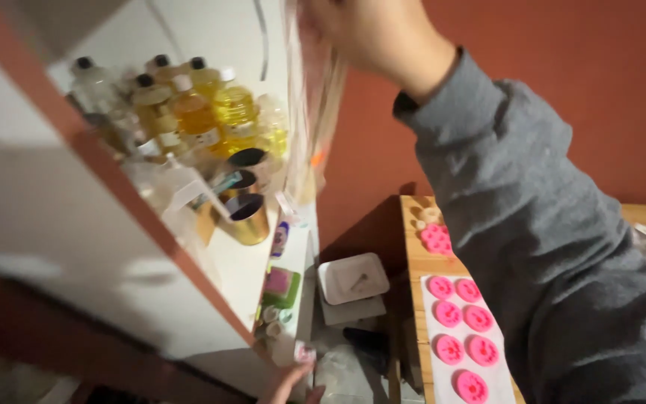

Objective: Preparing wooden wicks and organizing materials on a workbench for candle production.

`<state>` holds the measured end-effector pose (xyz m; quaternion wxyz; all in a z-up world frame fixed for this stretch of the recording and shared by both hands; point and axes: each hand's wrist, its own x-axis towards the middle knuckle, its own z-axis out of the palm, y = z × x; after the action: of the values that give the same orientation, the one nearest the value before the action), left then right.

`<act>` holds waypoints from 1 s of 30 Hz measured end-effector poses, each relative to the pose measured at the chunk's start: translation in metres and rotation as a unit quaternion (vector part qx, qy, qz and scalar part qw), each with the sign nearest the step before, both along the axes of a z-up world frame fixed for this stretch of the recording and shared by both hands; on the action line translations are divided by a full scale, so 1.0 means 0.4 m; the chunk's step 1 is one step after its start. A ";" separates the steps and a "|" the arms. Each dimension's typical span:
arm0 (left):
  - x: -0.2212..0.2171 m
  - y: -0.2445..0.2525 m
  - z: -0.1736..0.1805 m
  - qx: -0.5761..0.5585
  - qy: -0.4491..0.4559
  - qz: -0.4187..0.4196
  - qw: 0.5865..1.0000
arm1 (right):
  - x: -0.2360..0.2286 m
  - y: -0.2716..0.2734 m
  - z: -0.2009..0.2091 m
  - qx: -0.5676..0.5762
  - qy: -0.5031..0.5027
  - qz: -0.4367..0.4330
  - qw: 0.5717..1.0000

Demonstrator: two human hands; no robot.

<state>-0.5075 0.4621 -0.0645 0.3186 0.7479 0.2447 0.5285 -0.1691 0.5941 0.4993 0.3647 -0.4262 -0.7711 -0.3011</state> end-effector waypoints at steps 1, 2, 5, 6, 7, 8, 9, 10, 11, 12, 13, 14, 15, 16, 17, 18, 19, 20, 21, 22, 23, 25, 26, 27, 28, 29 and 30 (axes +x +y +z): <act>0.087 0.023 0.220 0.001 -0.001 -0.014 1.000 | -0.035 -0.047 0.000 0.011 -0.017 -0.012 1.000; 0.120 0.024 0.339 -0.002 0.000 -0.030 1.000 | -0.064 -0.096 -0.008 0.007 -0.017 -0.028 0.999; 0.217 0.035 0.578 -0.010 -0.055 -0.101 0.993 | -0.136 -0.230 -0.065 -0.106 0.031 -0.032 0.993; 0.254 0.044 0.588 -0.048 -0.049 -0.136 0.988 | -0.145 -0.267 -0.095 -0.153 0.059 -0.022 0.986; 0.293 0.050 0.599 -0.086 -0.043 -0.171 0.981 | -0.157 -0.304 -0.125 -0.199 0.088 -0.011 0.976; 0.310 0.046 0.581 -0.088 -0.043 -0.191 0.977 | -0.152 -0.335 -0.156 -0.198 0.090 -0.031 0.976; 0.328 0.039 0.562 -0.180 -0.052 -0.270 0.945 | -0.146 -0.367 -0.187 -0.260 0.121 -0.117 0.951; 0.341 0.022 0.545 -0.273 -0.054 -0.342 0.897 | -0.141 -0.405 -0.220 -0.321 0.157 -0.199 0.912; 0.354 -0.001 0.528 -0.279 -0.047 -0.359 0.890 | -0.100 -0.435 -0.251 -0.322 0.165 -0.216 0.907; 0.359 -0.030 0.506 -0.313 -0.022 -0.381 0.870 | -0.066 -0.468 -0.288 -0.315 0.187 -0.205 0.908; 0.362 -0.061 0.483 -0.346 0.004 -0.402 0.848 | -0.035 -0.506 -0.327 -0.306 0.210 -0.195 0.908; 0.359 -0.091 0.469 -0.350 0.010 -0.408 0.843 | -0.020 -0.561 -0.336 -0.308 0.215 -0.202 0.905; 0.354 -0.122 0.456 -0.385 0.024 -0.449 0.806 | -0.007 -0.619 -0.343 -0.297 0.253 -0.197 0.900; 0.357 -0.147 0.445 -0.415 0.034 -0.486 0.768 | 0.008 -0.671 -0.345 -0.282 0.286 -0.188 0.896; 0.355 -0.170 0.456 -0.414 0.037 -0.490 0.766 | 0.019 -0.731 -0.359 -0.280 0.287 -0.193 0.896; 0.350 -0.199 0.466 -0.415 0.065 -0.503 0.755 | 0.028 -0.797 -0.376 -0.268 0.338 -0.182 0.883; 0.345 -0.230 0.475 -0.416 0.094 -0.515 0.744 | 0.037 -0.864 -0.393 -0.255 0.388 -0.172 0.869; 0.343 -0.259 0.448 -0.417 0.096 -0.516 0.742 | 0.030 -0.933 -0.409 -0.255 0.390 -0.174 0.867; 0.340 -0.288 0.420 -0.438 0.113 -0.510 0.732 | 0.024 -1.003 -0.426 -0.254 0.443 -0.165 0.844; 0.332 -0.328 0.390 -0.462 0.127 -0.500 0.722 | 0.016 -1.075 -0.445 -0.256 0.493 -0.153 0.817; 0.331 -0.367 0.402 -0.467 0.127 -0.498 0.720 | 0.008 -1.132 -0.472 -0.261 0.495 -0.154 0.814; 0.330 -0.442 0.431 -0.391 0.195 -0.497 0.750 | -0.011 -1.249 -0.524 -0.250 0.510 -0.169 0.806; 0.332 -0.484 0.439 -0.394 0.198 -0.499 0.746 | -0.016 -1.296 -0.544 -0.251 0.513 -0.172 0.802; 0.334 -0.526 0.446 -0.363 0.219 -0.501 0.755 | -0.021 -1.344 -0.565 -0.238 0.514 -0.159 0.809; 0.329 -0.567 0.452 -0.333 0.242 -0.502 0.761 | -0.034 -1.392 -0.589 -0.226 0.517 -0.147 0.813; 0.315 -0.605 0.428 -0.338 0.247 -0.504 0.755 | -0.046 -1.439 -0.602 -0.228 0.523 -0.151 0.807; 0.312 -0.634 0.405 -0.353 0.268 -0.518 0.732 | -0.050 -1.478 -0.611 -0.224 0.513 -0.191 0.806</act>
<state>-0.3827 0.2086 0.0975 0.7055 0.7029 0.0637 -0.0652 -0.1889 0.0029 0.2548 0.5368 -0.7272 -0.4204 0.0795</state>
